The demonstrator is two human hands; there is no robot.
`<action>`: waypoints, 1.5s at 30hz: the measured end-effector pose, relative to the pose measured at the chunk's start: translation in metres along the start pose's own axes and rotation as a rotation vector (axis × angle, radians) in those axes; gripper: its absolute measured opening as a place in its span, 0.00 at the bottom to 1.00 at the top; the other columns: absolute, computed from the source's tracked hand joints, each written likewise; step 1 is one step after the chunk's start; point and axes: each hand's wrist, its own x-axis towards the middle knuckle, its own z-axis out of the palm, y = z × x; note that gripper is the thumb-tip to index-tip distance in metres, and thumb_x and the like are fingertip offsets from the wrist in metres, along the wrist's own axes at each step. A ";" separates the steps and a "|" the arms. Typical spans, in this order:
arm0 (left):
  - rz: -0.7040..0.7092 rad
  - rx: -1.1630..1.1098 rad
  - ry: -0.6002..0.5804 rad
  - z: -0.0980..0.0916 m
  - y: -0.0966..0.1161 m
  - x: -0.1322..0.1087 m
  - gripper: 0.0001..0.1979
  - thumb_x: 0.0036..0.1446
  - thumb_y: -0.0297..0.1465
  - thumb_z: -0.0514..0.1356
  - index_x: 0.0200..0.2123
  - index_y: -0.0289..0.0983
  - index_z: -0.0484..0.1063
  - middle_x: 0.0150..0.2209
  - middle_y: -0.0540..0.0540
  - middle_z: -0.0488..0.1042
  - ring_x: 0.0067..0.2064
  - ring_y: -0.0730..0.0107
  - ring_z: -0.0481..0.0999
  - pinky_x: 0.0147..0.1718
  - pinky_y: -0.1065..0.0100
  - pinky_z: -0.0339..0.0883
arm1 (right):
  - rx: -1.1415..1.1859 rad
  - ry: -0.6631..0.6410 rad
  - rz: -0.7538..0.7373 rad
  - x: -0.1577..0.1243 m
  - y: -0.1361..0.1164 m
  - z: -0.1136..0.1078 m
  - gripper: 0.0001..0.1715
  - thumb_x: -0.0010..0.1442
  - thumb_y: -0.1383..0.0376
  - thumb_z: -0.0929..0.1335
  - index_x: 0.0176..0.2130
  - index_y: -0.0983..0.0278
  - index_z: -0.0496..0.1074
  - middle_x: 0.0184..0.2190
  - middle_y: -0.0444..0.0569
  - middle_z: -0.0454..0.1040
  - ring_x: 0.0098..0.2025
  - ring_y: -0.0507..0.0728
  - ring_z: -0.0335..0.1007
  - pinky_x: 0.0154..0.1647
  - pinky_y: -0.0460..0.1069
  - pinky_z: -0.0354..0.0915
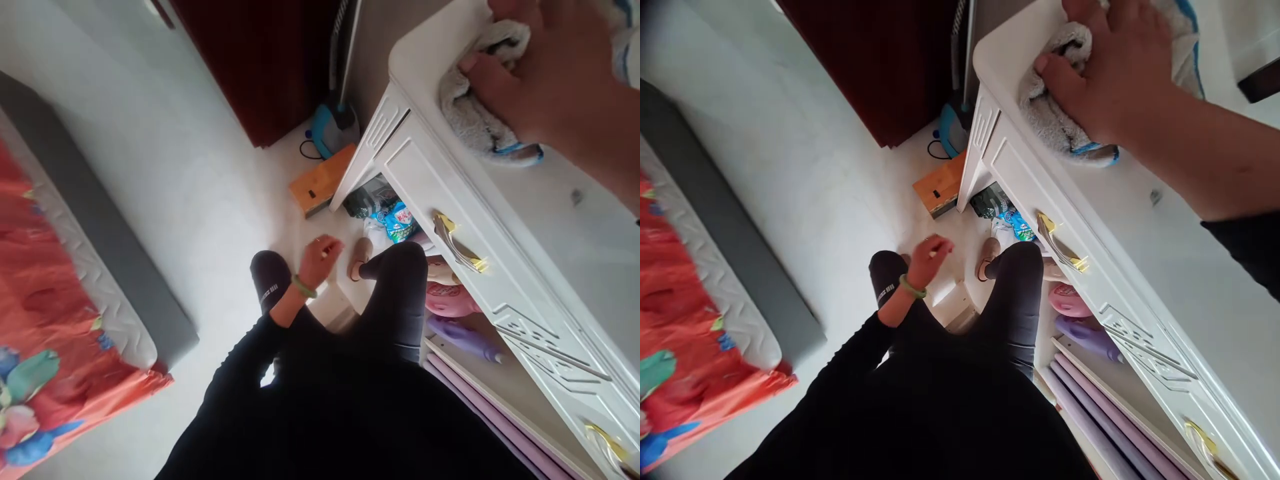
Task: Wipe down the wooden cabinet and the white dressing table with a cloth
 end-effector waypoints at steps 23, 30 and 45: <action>0.883 -0.153 0.245 0.032 0.205 0.043 0.21 0.85 0.48 0.51 0.53 0.45 0.81 0.52 0.43 0.84 0.57 0.58 0.85 0.55 0.54 0.81 | -0.099 0.093 -0.196 -0.276 0.099 0.011 0.62 0.72 0.34 0.64 0.87 0.41 0.30 0.89 0.47 0.40 0.89 0.63 0.37 0.90 0.66 0.45; 0.969 -0.272 0.298 0.039 0.194 0.045 0.13 0.83 0.39 0.58 0.57 0.45 0.82 0.56 0.44 0.85 0.62 0.58 0.84 0.64 0.52 0.80 | -0.169 0.042 -0.127 -0.158 0.041 0.007 0.57 0.75 0.43 0.65 0.86 0.68 0.47 0.88 0.61 0.42 0.90 0.70 0.38 0.90 0.69 0.42; 0.998 -0.075 0.346 0.003 0.170 0.026 0.14 0.80 0.36 0.61 0.63 0.50 0.79 0.64 0.44 0.83 0.67 0.55 0.82 0.68 0.44 0.80 | -0.211 -0.049 0.050 -0.059 -0.016 -0.009 0.54 0.81 0.45 0.60 0.87 0.72 0.39 0.89 0.49 0.34 0.91 0.60 0.28 0.91 0.59 0.31</action>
